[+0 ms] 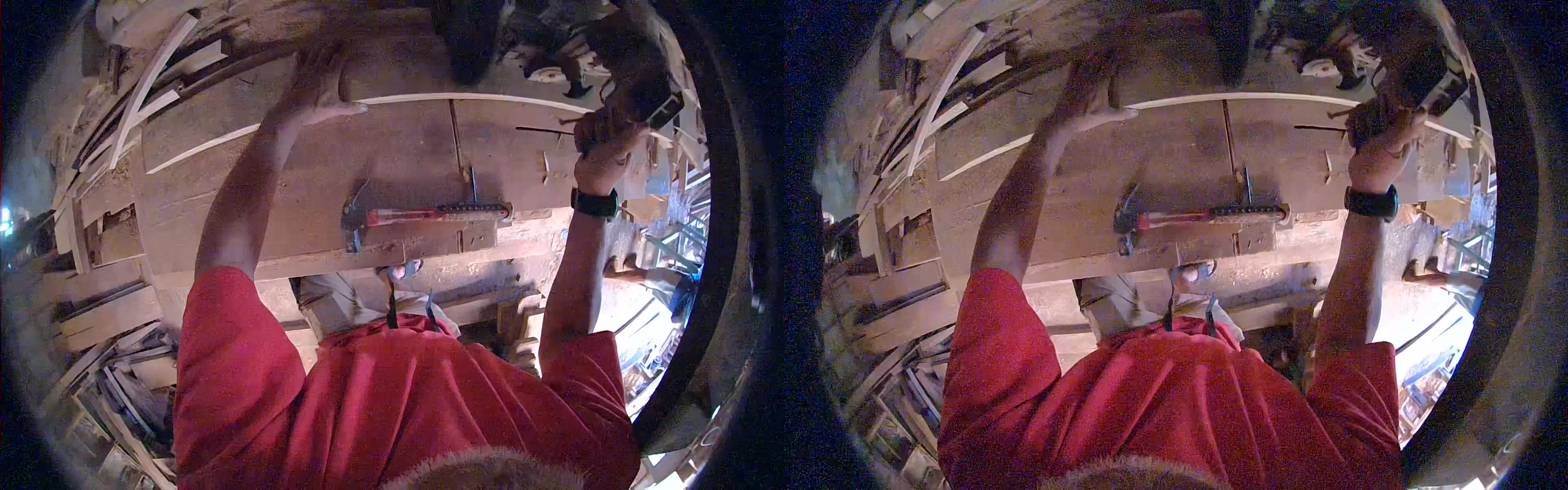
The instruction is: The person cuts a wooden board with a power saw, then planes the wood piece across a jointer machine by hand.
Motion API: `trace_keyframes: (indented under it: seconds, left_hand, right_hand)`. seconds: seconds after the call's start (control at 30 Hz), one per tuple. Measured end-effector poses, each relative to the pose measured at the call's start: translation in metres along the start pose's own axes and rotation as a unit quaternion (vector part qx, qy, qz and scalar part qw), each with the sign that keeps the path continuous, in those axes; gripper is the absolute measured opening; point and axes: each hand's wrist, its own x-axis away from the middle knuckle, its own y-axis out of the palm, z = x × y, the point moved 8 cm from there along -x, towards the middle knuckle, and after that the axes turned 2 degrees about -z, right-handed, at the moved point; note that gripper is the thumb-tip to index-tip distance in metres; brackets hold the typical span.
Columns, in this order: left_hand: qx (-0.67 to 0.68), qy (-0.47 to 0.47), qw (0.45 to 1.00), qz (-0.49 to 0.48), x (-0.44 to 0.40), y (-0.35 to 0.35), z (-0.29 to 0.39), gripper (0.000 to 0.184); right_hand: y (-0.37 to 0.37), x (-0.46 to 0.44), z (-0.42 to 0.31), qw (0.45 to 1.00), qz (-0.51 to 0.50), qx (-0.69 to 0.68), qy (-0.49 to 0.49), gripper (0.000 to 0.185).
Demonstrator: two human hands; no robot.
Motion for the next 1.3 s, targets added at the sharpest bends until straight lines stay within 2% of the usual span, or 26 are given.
trace_keyframes:
  seconds: [0.03,0.1,0.23,0.3,0.43,0.5,0.53,0.6,0.8,0.9,1.0,1.13,1.23,1.3]
  left_hand:
    - [0.000,0.002,1.000,0.011,-0.002,-0.001,0.000,0.125]
    - [0.009,-0.011,1.000,0.004,-0.004,-0.002,0.001,0.126]
    - [0.005,-0.031,1.000,-0.005,-0.003,-0.001,0.001,0.130]
    - [0.000,-0.022,1.000,-0.001,-0.002,-0.002,0.002,0.131]
    - [-0.016,-0.017,1.000,-0.004,-0.001,0.003,-0.002,0.130]
    - [0.005,-0.003,1.000,0.002,0.000,-0.001,0.000,0.129]
    - [0.024,0.011,1.000,0.012,-0.001,-0.006,0.002,0.128]
    - [0.026,0.012,0.999,0.018,0.000,0.001,0.000,0.128]
    - [0.000,0.014,1.000,0.023,-0.002,0.002,-0.001,0.127]
    - [0.011,0.013,1.000,0.021,0.000,0.004,-0.005,0.126]
    - [0.008,0.003,1.000,0.014,-0.001,0.005,-0.003,0.124]
    - [0.008,-0.003,1.000,-0.012,-0.002,0.001,0.000,0.122]
    - [0.012,-0.005,1.000,0.001,0.000,-0.003,0.000,0.123]
    - [0.003,-0.002,1.000,-0.009,-0.004,0.000,-0.003,0.124]
  right_hand:
    - [-0.001,0.000,0.001,1.000,-0.001,-0.006,0.004,0.068]
    - [0.022,0.008,-0.013,0.997,-0.064,0.033,-0.018,0.075]
    - [0.014,0.012,-0.017,0.998,-0.029,0.044,-0.025,0.075]
    - [0.007,0.012,-0.007,0.994,-0.111,-0.010,0.002,0.070]
    - [-0.005,0.012,-0.004,0.997,-0.079,-0.019,0.000,0.069]
    - [0.001,0.014,-0.005,0.990,-0.134,-0.039,0.024,0.071]
    - [0.003,0.014,-0.006,0.990,-0.135,-0.039,0.023,0.071]
    - [0.002,0.022,-0.013,0.999,-0.051,0.003,0.005,0.071]
    - [0.009,0.032,-0.023,0.999,-0.022,0.025,0.021,0.071]
    - [0.009,0.029,-0.021,0.998,-0.066,0.017,0.014,0.071]
    - [0.002,0.030,-0.017,0.999,-0.031,0.014,0.016,0.072]
    - [0.004,0.036,-0.026,0.998,-0.061,0.035,0.000,0.071]
    - [-0.012,0.035,-0.020,0.999,-0.029,0.043,-0.009,0.072]
    - [-0.009,0.033,-0.016,0.996,-0.091,0.008,0.013,0.071]
